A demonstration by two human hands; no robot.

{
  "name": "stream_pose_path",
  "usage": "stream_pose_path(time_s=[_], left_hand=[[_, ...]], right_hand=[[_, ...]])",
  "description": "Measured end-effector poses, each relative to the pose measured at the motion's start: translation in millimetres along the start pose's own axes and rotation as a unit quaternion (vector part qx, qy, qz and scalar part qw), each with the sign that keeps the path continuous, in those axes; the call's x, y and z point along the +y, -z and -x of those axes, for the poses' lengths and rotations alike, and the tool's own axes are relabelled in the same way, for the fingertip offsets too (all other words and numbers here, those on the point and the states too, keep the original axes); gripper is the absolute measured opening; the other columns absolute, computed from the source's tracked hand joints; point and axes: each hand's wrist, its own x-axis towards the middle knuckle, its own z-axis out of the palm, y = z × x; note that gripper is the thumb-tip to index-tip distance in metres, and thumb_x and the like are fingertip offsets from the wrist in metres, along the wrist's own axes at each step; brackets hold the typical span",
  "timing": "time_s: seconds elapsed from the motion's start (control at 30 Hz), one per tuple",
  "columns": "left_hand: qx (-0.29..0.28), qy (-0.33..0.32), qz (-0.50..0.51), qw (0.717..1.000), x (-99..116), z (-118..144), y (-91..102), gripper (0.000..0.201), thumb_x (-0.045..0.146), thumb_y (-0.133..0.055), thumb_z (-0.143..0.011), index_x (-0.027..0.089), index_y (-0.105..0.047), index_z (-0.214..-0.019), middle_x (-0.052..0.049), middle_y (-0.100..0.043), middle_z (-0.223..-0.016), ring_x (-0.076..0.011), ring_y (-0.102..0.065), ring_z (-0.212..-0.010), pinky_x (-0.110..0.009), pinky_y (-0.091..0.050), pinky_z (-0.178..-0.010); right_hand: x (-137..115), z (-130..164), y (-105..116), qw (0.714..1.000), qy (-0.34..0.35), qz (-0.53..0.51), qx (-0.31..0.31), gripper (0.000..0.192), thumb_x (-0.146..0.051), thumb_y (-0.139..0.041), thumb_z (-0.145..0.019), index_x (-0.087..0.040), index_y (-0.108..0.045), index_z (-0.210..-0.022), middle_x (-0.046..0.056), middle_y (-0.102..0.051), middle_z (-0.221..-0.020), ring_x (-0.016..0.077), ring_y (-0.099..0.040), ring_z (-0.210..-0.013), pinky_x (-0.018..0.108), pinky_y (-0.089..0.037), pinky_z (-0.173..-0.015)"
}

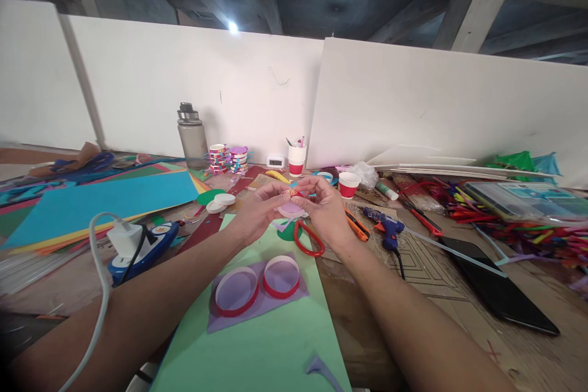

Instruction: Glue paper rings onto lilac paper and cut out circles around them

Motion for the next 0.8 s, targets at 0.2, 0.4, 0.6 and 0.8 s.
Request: stream_pose_path(time_s=[0.2, 0.4, 0.6, 0.8], left_hand=[[-0.001, -0.001, 0.0, 1.0, -0.2, -0.4, 0.2, 0.034, 0.034, -0.085, -0.064, 0.016, -0.066, -0.087, 0.0, -0.063, -0.084, -0.0131, -0.062, -0.075, -0.028, -0.053, -0.069], [0.002, 0.001, -0.003, 1.0, 1.0, 0.6, -0.8, 0.034, 0.035, -0.085, -0.064, 0.016, -0.066, -0.086, 0.0, -0.063, -0.084, -0.0128, -0.061, -0.075, -0.028, -0.053, -0.069], [0.002, 0.005, 0.003, 1.0, 1.8, 0.9, -1.4, 0.036, 0.035, -0.085, -0.064, 0.016, -0.066, -0.087, 0.0, -0.063, -0.083, -0.013, -0.061, -0.075, -0.029, -0.053, -0.07], [0.0, 0.0, 0.001, 1.0, 1.6, 1.1, -1.5, 0.037, 0.035, -0.086, -0.063, 0.016, -0.067, -0.087, 0.0, -0.064, -0.083, -0.013, -0.061, -0.075, -0.028, -0.053, -0.07]], right_hand=[[-0.7, 0.0, -0.4, 1.0, 0.002, 0.014, 0.002, 0.035, -0.037, -0.084, -0.063, -0.024, -0.062, -0.087, 0.0, -0.064, -0.085, 0.0146, -0.055, -0.076, 0.029, -0.049, -0.068], [-0.7, -0.1, -0.3, 1.0, -0.002, 0.007, 0.004, 0.035, -0.036, -0.085, -0.063, -0.023, -0.063, -0.087, 0.0, -0.064, -0.083, 0.014, -0.055, -0.075, 0.028, -0.049, -0.068], [-0.1, -0.1, -0.2, 1.0, -0.001, -0.003, 0.003, 0.035, -0.035, -0.085, -0.062, -0.023, -0.063, -0.087, -0.001, -0.064, -0.083, 0.014, -0.055, -0.075, 0.028, -0.049, -0.067], [0.4, -0.1, -0.3, 1.0, 0.003, 0.007, 0.003, 0.035, -0.036, -0.085, -0.063, -0.024, -0.062, -0.087, -0.001, -0.064, -0.082, 0.014, -0.055, -0.074, 0.028, -0.048, -0.066]])
